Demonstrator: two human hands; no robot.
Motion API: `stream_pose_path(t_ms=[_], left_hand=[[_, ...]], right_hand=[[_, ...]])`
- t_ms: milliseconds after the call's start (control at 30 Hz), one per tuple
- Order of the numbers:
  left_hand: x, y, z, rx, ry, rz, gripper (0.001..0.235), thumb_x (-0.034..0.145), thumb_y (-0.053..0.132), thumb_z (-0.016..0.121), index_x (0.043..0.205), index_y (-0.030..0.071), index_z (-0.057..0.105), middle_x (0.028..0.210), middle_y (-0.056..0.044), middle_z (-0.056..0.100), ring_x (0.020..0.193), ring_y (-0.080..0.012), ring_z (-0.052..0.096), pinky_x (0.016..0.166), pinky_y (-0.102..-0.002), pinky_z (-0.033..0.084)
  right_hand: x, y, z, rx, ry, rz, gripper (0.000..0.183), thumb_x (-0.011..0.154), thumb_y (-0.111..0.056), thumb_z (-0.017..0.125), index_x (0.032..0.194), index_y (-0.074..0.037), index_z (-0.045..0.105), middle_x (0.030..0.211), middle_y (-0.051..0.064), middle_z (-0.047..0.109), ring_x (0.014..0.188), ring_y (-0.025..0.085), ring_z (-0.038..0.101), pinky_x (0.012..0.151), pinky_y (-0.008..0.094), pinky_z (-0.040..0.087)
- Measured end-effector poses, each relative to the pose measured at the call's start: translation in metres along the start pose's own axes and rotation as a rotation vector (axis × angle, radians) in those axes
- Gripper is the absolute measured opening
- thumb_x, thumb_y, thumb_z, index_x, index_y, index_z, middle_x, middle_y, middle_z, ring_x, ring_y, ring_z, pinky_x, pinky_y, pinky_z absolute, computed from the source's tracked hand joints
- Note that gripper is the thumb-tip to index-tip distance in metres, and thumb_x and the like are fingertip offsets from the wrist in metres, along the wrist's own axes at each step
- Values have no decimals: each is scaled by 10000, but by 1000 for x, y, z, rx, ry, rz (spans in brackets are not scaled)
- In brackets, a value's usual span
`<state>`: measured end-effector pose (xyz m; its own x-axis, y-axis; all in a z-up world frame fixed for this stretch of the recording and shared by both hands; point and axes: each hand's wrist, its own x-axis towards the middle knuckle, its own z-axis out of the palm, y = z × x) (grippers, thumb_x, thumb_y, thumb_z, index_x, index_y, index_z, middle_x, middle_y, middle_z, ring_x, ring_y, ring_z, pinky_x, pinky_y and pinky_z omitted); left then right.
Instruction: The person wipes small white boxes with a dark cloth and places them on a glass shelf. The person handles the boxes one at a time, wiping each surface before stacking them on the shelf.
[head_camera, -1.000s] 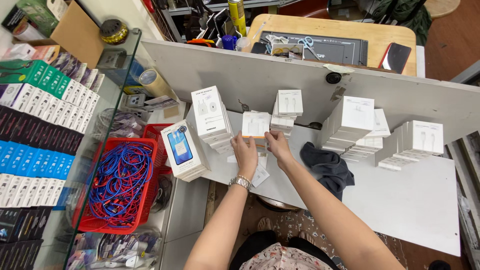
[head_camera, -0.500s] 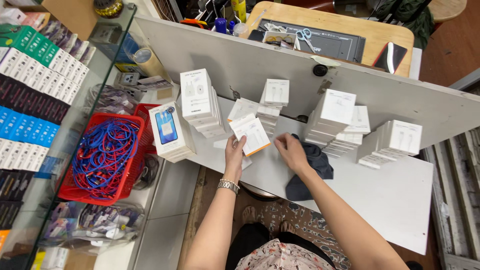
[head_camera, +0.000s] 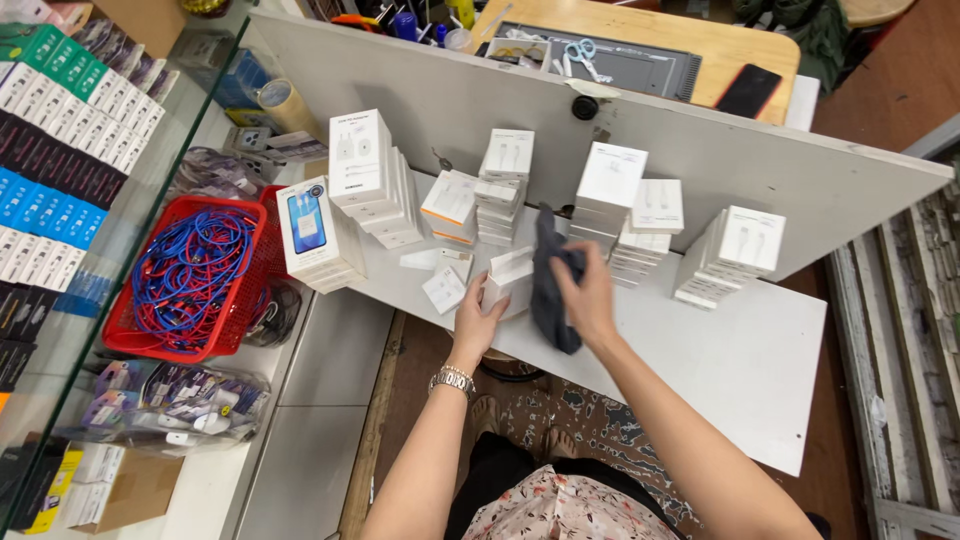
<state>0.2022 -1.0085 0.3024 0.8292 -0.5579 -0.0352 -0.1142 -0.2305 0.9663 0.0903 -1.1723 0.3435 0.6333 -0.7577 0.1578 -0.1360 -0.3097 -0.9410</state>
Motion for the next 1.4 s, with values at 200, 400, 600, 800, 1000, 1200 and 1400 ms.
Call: stream_pose_path(t_ms=[200, 400, 600, 800, 1000, 1200, 1400], left_hand=[[-18, 33, 10, 216, 36, 117, 483, 838, 169, 746, 1293, 44, 642, 1174, -189, 736, 1107, -342, 696, 913, -390, 527], [-30, 52, -7, 256, 45, 145, 468, 840, 186, 774, 1274, 69, 643, 1133, -168, 740, 1066, -322, 717, 883, -383, 536], [-23, 57, -6, 262, -23, 117, 473, 845, 175, 757, 1290, 58, 648, 1106, -175, 753, 1035, -326, 721, 879, -374, 541], [-26, 39, -3, 185, 59, 187, 498, 826, 165, 794, 1270, 14, 626, 1130, -191, 734, 1061, -315, 717, 881, -373, 540], [-22, 42, -8, 298, -108, 118, 463, 838, 166, 780, 1261, 26, 655, 1105, -178, 756, 1036, -298, 731, 884, -356, 548], [-15, 48, -14, 221, -238, 98, 498, 828, 138, 779, 1285, 3, 633, 1149, -146, 750, 1067, -237, 723, 923, -327, 532], [-11, 24, -9, -106, -365, 29, 493, 874, 68, 743, 1332, -37, 594, 1245, -135, 719, 1140, -179, 671, 974, -293, 517]], right_hand=[[-21, -50, -1, -377, -197, -530, 278, 805, -103, 709, 1082, -87, 724, 1155, 94, 698, 1196, 356, 517, 1006, 481, 401], [0, -26, -31, -524, -278, -411, 297, 868, -129, 662, 1156, -111, 731, 1170, 99, 659, 1164, 327, 525, 1007, 479, 390], [-17, -28, -6, -323, -278, -490, 320, 883, -106, 628, 1193, -76, 699, 1161, 128, 656, 1142, 333, 544, 998, 446, 420], [7, -16, -26, -472, -293, -367, 277, 940, -135, 620, 1198, -69, 694, 1210, 153, 673, 1169, 352, 596, 1050, 458, 454], [12, -34, -16, -112, -363, -329, 327, 981, -176, 583, 1290, -96, 655, 1282, 147, 649, 1191, 330, 592, 1035, 460, 459], [1, -50, -20, -315, -458, -455, 330, 968, -197, 617, 1283, -100, 602, 1167, 125, 659, 1164, 333, 574, 987, 465, 422], [1, -27, -23, -256, -388, -373, 303, 965, -196, 637, 1229, -53, 594, 1135, 171, 657, 1099, 366, 602, 944, 436, 465]])
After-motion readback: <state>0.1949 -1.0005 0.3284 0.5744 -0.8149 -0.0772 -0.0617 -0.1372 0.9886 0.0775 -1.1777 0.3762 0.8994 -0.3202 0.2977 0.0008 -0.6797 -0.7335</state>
